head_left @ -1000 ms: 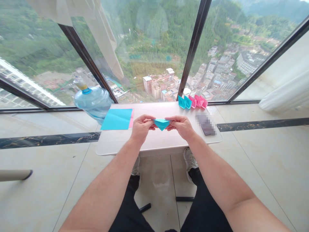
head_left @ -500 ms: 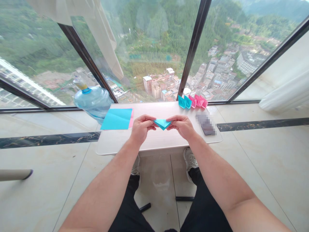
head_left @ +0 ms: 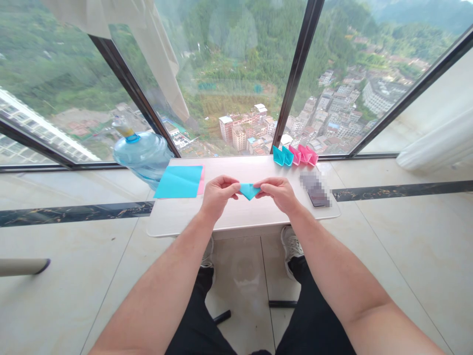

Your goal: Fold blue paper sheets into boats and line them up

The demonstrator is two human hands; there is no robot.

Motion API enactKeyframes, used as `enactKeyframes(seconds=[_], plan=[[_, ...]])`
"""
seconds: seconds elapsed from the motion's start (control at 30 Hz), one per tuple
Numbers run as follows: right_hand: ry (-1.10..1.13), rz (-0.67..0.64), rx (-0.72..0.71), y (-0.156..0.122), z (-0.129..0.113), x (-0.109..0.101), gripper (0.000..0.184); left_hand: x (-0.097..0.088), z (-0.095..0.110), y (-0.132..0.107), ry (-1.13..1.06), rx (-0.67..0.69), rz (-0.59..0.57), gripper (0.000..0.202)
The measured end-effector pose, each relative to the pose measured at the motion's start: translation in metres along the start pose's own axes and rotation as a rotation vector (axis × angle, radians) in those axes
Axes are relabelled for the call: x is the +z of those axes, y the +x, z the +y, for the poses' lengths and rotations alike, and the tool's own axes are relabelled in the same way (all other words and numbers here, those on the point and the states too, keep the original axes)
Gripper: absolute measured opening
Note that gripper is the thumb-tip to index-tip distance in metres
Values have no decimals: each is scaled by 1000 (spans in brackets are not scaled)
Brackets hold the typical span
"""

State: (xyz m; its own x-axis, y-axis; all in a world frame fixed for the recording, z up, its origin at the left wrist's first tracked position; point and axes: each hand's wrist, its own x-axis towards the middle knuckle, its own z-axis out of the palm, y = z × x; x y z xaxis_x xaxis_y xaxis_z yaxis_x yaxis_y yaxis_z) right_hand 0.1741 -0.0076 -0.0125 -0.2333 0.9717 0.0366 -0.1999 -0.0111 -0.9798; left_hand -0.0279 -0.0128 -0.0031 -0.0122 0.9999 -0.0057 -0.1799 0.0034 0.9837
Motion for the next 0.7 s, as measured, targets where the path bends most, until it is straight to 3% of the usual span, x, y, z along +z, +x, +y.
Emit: enactKeyframes(seconds=[0.17, 0.37, 0.7], plan=[[-170, 73, -75, 2, 2, 5, 22, 2, 0, 0, 81, 14, 26, 35], [-262, 123, -133, 4, 10, 7, 15, 4, -9, 0, 79, -54, 46, 37], [-199, 76, -107, 5, 12, 8, 21, 3, -7, 2, -15, -171, 69, 37]])
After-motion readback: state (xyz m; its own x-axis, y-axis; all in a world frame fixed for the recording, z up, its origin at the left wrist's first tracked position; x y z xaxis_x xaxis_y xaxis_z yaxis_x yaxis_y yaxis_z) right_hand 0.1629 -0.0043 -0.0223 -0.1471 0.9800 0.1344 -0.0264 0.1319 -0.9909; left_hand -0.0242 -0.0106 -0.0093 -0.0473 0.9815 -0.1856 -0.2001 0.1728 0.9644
